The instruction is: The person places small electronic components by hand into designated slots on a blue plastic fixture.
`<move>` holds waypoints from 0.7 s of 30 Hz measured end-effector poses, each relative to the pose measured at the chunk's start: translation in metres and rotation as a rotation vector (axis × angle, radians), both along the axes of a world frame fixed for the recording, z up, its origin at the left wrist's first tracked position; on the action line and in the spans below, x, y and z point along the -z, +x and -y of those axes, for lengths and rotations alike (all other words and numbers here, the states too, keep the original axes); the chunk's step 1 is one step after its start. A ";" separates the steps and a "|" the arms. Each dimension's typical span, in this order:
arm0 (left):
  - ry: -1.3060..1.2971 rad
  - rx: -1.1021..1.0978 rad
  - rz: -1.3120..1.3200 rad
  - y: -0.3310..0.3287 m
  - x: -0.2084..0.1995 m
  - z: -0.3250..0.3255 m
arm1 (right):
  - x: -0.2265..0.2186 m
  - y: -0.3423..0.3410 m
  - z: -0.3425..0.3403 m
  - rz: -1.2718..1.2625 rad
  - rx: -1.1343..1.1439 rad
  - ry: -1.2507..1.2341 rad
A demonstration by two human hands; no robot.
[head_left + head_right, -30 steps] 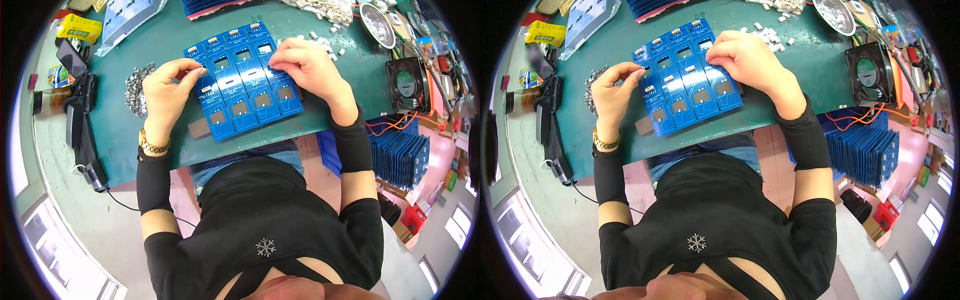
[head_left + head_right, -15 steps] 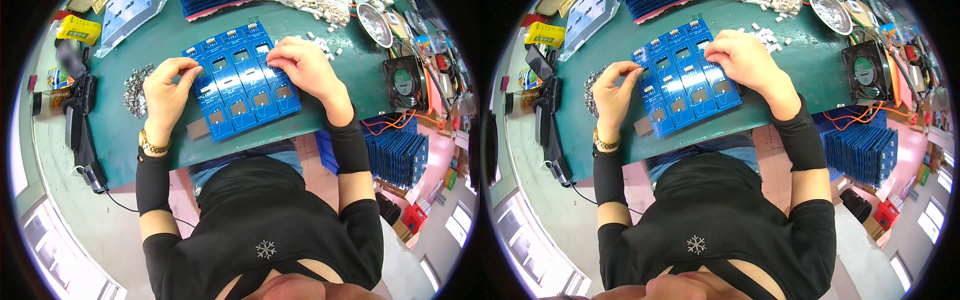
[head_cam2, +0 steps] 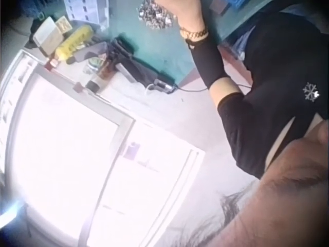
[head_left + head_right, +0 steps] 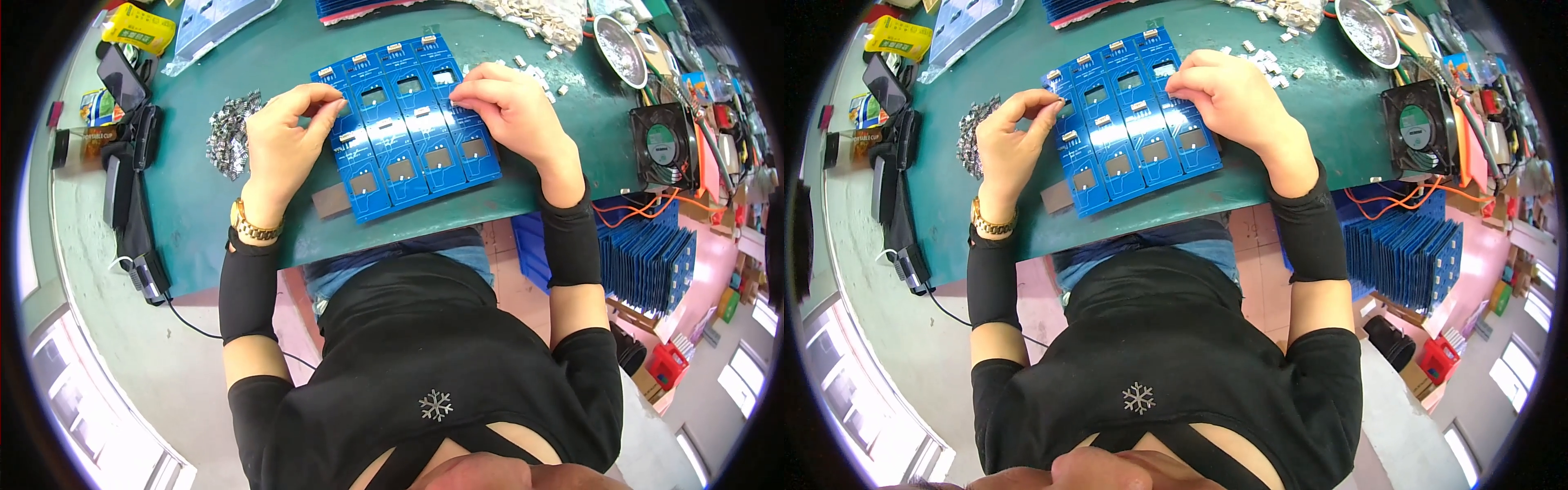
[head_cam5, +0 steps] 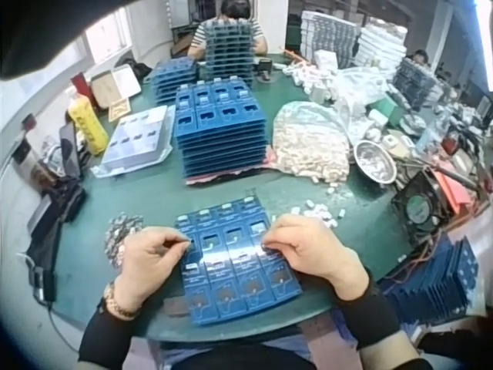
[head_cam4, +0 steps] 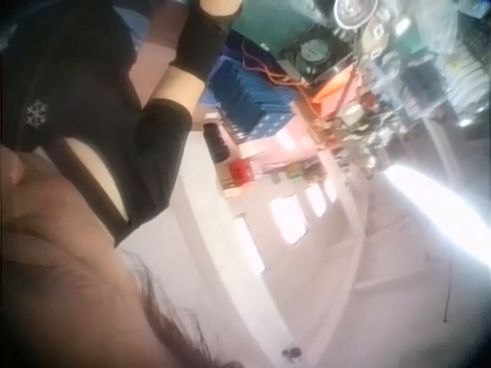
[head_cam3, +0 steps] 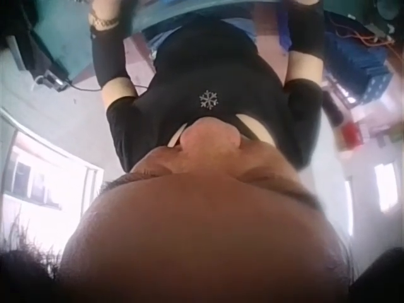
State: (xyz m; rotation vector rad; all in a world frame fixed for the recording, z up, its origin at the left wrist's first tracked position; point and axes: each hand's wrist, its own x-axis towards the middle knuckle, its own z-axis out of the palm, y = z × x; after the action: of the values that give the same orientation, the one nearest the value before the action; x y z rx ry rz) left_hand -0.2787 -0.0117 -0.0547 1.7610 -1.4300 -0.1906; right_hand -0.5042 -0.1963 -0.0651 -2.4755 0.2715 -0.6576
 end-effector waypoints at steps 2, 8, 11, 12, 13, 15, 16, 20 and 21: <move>-0.009 0.016 0.022 0.000 0.000 0.000 | -0.001 0.001 -0.001 0.005 0.000 -0.025; -0.009 0.029 0.040 0.000 -0.001 0.001 | 0.003 0.000 0.003 0.011 -0.015 -0.026; 0.002 0.035 0.024 0.000 0.000 0.001 | 0.002 -0.001 0.002 0.014 -0.026 -0.045; 0.004 0.034 0.024 0.000 0.000 0.000 | 0.001 -0.001 0.001 -0.004 -0.016 -0.086; 0.010 0.023 0.028 0.000 0.000 0.001 | 0.001 -0.001 0.000 -0.022 -0.007 -0.126; 0.018 0.012 0.032 -0.001 0.000 0.001 | 0.001 -0.001 0.001 -0.022 -0.012 -0.110; -0.009 0.010 -0.029 -0.001 0.002 0.002 | 0.000 -0.001 0.001 -0.023 -0.016 -0.096; 0.012 -0.002 -0.179 -0.006 0.001 0.004 | 0.000 0.003 0.002 -0.041 0.009 0.046; 0.015 -0.001 -0.180 -0.006 0.001 0.005 | 0.000 0.004 0.001 -0.072 0.049 0.137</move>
State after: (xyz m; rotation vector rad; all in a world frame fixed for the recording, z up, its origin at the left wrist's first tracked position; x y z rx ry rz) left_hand -0.2851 -0.0171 -0.0556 1.7107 -1.3011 -0.3514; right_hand -0.5001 -0.1972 -0.0655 -2.3704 0.3927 -0.5517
